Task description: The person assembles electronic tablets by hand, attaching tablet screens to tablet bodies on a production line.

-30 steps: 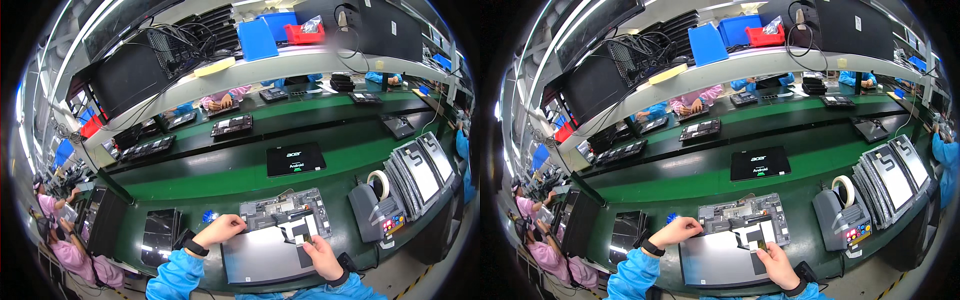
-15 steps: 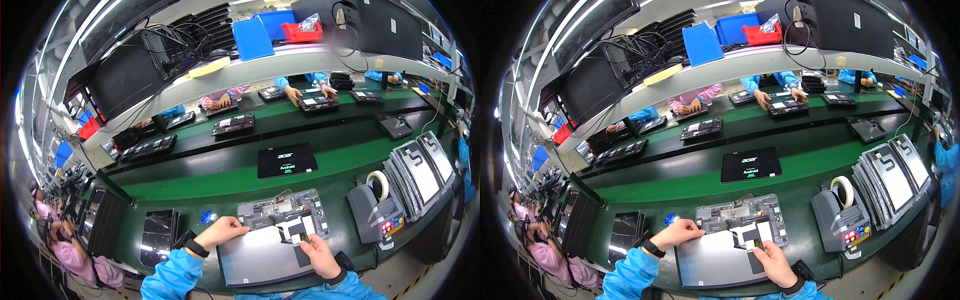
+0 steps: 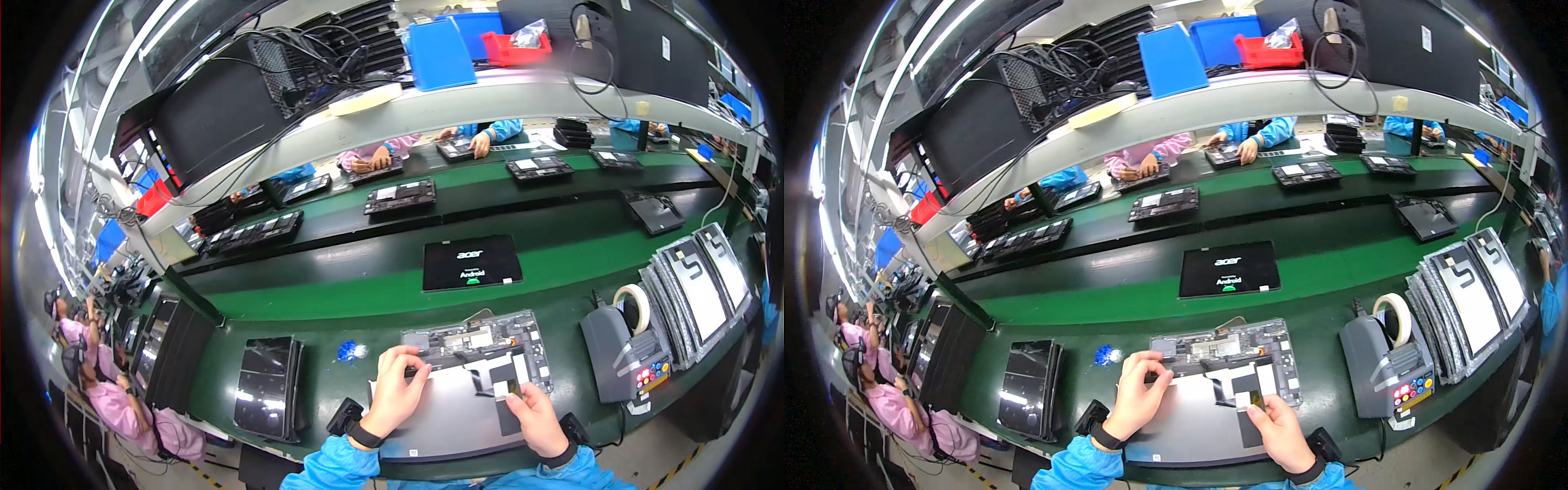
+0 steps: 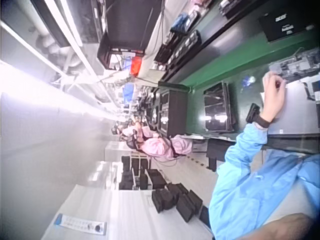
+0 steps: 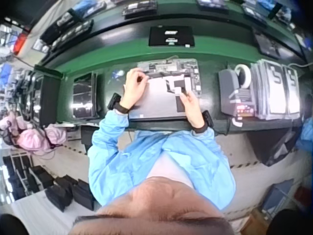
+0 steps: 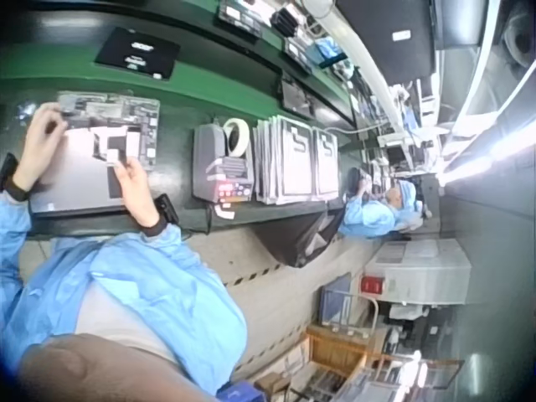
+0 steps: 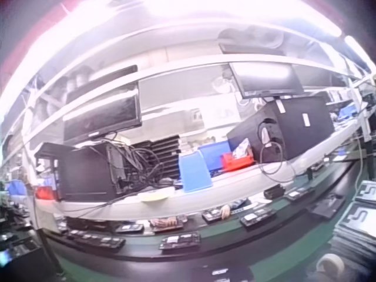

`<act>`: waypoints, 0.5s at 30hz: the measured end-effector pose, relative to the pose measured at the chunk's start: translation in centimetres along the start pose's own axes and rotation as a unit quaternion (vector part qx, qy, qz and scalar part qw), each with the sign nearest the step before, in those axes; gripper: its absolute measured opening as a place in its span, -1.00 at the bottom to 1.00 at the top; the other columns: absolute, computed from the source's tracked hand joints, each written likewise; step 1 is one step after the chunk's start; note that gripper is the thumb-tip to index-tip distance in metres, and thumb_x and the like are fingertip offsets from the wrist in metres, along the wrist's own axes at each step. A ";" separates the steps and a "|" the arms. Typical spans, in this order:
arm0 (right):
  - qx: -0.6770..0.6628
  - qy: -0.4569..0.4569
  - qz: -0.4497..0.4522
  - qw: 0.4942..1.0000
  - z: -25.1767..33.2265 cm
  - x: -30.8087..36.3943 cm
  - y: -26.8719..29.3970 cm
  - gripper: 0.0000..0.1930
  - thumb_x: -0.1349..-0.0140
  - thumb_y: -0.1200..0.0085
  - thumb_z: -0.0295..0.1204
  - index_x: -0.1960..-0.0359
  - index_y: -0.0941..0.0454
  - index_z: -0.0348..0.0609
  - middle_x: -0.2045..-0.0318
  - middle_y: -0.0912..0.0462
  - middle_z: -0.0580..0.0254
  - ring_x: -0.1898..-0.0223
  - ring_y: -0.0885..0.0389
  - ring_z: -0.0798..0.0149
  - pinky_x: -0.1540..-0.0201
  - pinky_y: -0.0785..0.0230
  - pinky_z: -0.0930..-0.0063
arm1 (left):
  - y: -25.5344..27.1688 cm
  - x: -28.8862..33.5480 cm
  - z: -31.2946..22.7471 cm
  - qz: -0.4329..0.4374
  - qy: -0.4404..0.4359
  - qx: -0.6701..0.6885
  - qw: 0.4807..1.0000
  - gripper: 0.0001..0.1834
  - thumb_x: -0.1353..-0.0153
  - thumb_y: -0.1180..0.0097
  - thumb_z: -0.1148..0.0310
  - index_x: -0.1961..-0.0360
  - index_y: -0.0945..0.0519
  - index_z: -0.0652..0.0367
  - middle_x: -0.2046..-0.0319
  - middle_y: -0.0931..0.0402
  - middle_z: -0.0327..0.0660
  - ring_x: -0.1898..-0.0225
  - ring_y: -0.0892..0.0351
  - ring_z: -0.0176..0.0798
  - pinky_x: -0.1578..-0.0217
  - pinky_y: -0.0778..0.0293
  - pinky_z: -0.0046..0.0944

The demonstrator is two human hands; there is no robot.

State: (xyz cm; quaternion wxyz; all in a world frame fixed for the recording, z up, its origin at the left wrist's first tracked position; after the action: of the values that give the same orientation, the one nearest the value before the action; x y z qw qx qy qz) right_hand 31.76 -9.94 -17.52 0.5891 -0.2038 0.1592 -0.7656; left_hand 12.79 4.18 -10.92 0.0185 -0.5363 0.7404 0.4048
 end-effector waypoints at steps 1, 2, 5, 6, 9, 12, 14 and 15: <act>0.000 0.006 -0.005 1.000 0.4 0.1 -0.1 -0.84 -0.32 0.09 -0.50 0.12 -0.38 -0.32 0.26 -0.59 0.22 0.26 -0.53 0.50 0.17 -0.38 0.60 | 0.8 -0.5 0.7 -0.048 -0.009 0.031 0.998 -0.85 -0.02 -0.22 0.45 0.44 -0.47 0.18 0.22 -0.48 -0.07 0.07 -0.41 0.00 0.02 -0.31 -0.14; -0.001 0.015 -0.014 1.000 0.6 0.2 0.1 -0.83 -0.32 0.10 -0.51 0.11 -0.39 -0.30 0.23 -0.59 0.20 0.23 -0.53 0.47 0.13 -0.37 0.58 | 2.2 -1.2 1.5 -0.088 0.000 0.036 0.996 -0.86 -0.03 -0.21 0.46 0.45 -0.47 0.18 0.22 -0.49 -0.06 0.10 -0.44 0.00 0.04 -0.33 -0.17; 0.005 0.017 -0.016 1.000 0.2 0.3 0.9 -0.84 -0.32 0.09 -0.50 0.12 -0.39 -0.31 0.24 -0.59 0.21 0.24 -0.52 0.49 0.13 -0.36 0.60 | 6.7 -2.5 10.8 -0.112 0.166 -0.066 0.978 -0.86 -0.01 -0.23 0.39 0.48 -0.56 0.23 0.37 -0.58 -0.04 0.25 -0.56 -0.03 0.17 -0.43 -0.13; 0.010 0.011 -0.011 1.000 -0.1 0.4 1.0 -0.82 -0.32 0.09 -0.50 0.10 -0.38 -0.34 0.23 -0.58 0.21 0.24 -0.51 0.51 0.13 -0.36 0.61 | 7.6 -2.1 15.3 -0.069 0.295 -0.060 0.951 -0.83 0.01 -0.25 0.35 0.49 -0.59 0.25 0.45 -0.60 -0.04 0.31 -0.59 -0.03 0.23 -0.47 -0.12; 0.018 0.011 -0.003 1.000 -0.2 0.1 0.6 -0.81 -0.32 0.08 -0.50 0.10 -0.39 -0.33 0.24 -0.58 0.23 0.24 -0.50 0.51 0.13 -0.35 0.62 | 7.4 0.0 22.7 -0.028 0.289 -0.227 0.929 -0.66 0.11 -0.33 0.21 0.45 -0.58 0.29 0.45 -0.58 0.00 0.32 -0.58 0.02 0.28 -0.50 -0.08; 0.015 0.011 -0.029 0.999 0.4 0.0 0.8 -0.82 -0.32 0.09 -0.49 0.11 -0.40 -0.33 0.25 -0.58 0.25 0.23 -0.51 0.50 0.12 -0.36 0.61 | 7.7 -0.4 18.3 -0.095 0.213 -0.443 0.866 -0.60 0.12 -0.35 0.22 0.35 -0.49 0.25 0.31 -0.48 0.00 0.23 -0.51 0.08 0.27 -0.48 -0.05; 0.006 -0.008 -0.037 0.999 0.8 0.9 0.5 -0.81 -0.33 0.09 -0.48 0.10 -0.40 -0.33 0.25 -0.58 0.25 0.23 -0.52 0.50 0.14 -0.37 0.60 | 9.5 0.5 15.7 -0.126 0.163 -0.439 0.875 -0.68 0.05 -0.29 0.34 0.32 -0.44 0.21 0.29 -0.40 -0.03 0.19 -0.46 0.04 0.28 -0.45 -0.04; -0.006 -0.032 -0.030 0.999 0.9 0.8 0.3 -0.79 -0.33 0.09 -0.47 0.08 -0.40 -0.33 0.25 -0.58 0.26 0.23 -0.52 0.50 0.15 -0.39 0.60 | 10.6 1.7 15.7 -0.130 0.137 -0.348 0.918 -0.79 0.00 -0.25 0.38 0.43 -0.47 0.23 0.41 -0.45 -0.07 0.30 -0.49 0.01 0.33 -0.44 -0.09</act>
State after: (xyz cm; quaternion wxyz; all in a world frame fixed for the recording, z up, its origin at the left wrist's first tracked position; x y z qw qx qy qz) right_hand 32.27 -10.82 -16.77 0.5697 -0.2362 0.1392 -0.7748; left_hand -2.90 13.67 -16.11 -0.2185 -0.6508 0.4713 0.5538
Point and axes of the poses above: each hand's wrist, its own x-axis away from the middle knuckle, its own y-axis out of the back of the hand, z = x × y, the point moved 5 cm from there along -x, towards the middle knuckle
